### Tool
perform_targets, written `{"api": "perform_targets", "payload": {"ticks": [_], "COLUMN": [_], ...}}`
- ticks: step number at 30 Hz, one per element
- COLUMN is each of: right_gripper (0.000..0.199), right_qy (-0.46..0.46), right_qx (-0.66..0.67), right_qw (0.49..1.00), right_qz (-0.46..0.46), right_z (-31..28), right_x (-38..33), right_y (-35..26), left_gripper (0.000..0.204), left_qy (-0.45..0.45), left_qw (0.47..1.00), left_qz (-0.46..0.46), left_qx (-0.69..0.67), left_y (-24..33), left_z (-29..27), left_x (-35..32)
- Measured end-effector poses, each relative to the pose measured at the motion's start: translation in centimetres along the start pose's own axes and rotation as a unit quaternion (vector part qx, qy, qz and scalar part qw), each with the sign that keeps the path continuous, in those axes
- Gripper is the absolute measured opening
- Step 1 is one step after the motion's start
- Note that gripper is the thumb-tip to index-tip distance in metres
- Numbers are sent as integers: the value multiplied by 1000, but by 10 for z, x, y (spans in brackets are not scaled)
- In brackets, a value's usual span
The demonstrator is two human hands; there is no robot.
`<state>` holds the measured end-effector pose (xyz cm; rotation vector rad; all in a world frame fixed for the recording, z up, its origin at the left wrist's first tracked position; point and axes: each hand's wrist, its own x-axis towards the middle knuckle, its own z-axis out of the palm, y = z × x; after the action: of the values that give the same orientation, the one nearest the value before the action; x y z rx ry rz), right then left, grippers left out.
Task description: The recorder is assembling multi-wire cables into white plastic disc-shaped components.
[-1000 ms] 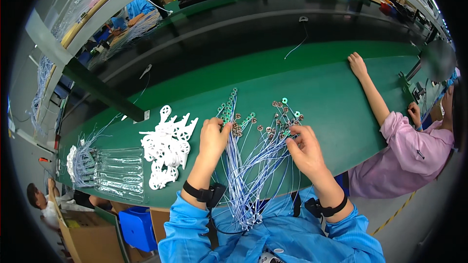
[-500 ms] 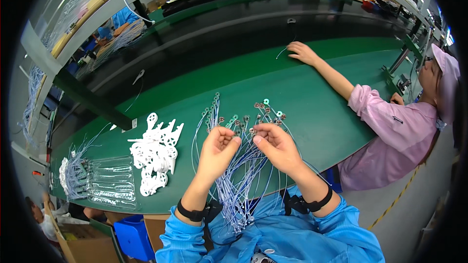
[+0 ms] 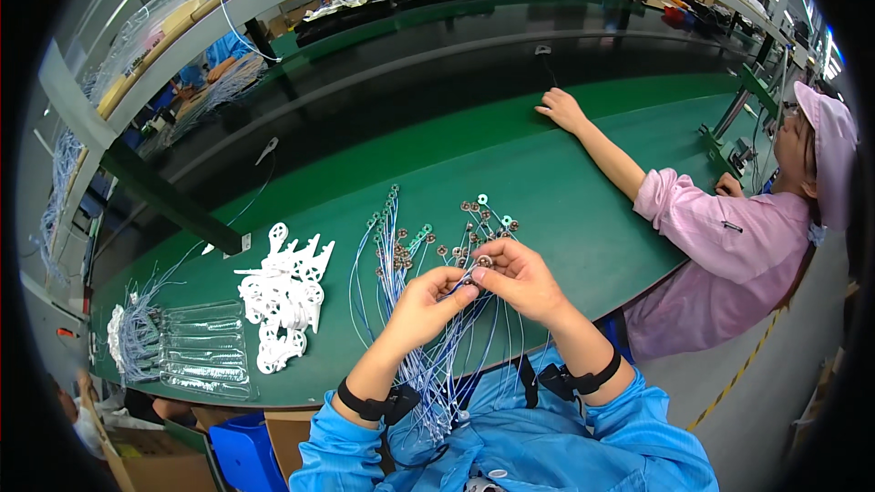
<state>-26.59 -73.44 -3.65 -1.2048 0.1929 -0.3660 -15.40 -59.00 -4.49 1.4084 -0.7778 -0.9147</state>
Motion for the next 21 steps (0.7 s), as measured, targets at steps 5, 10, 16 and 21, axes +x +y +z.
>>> {"api": "perform_targets", "payload": {"ticks": [5,10,16,21], "right_gripper": [15,19,22,21], "right_qy": [13,21,-54,-61], "right_qx": [-104,101,50,132], "right_qw": [994,982,985,969], "right_qz": [38,156,153,199], "right_z": [-12,-14,-19,-23], "right_x": [5,5,13,15], "right_y": [5,17,24,27], "left_gripper": [24,22,20,22], "left_qy": [10,13,15,17], "left_qw": [1000,999,997,998], "left_qz": [-2,-6,-23,-41], "left_qx": [25,40,69,41], "left_y": [-7,-11,-14,-14], "left_z": [-4,-4,-11,-14], "left_x": [5,7,9,12]}}
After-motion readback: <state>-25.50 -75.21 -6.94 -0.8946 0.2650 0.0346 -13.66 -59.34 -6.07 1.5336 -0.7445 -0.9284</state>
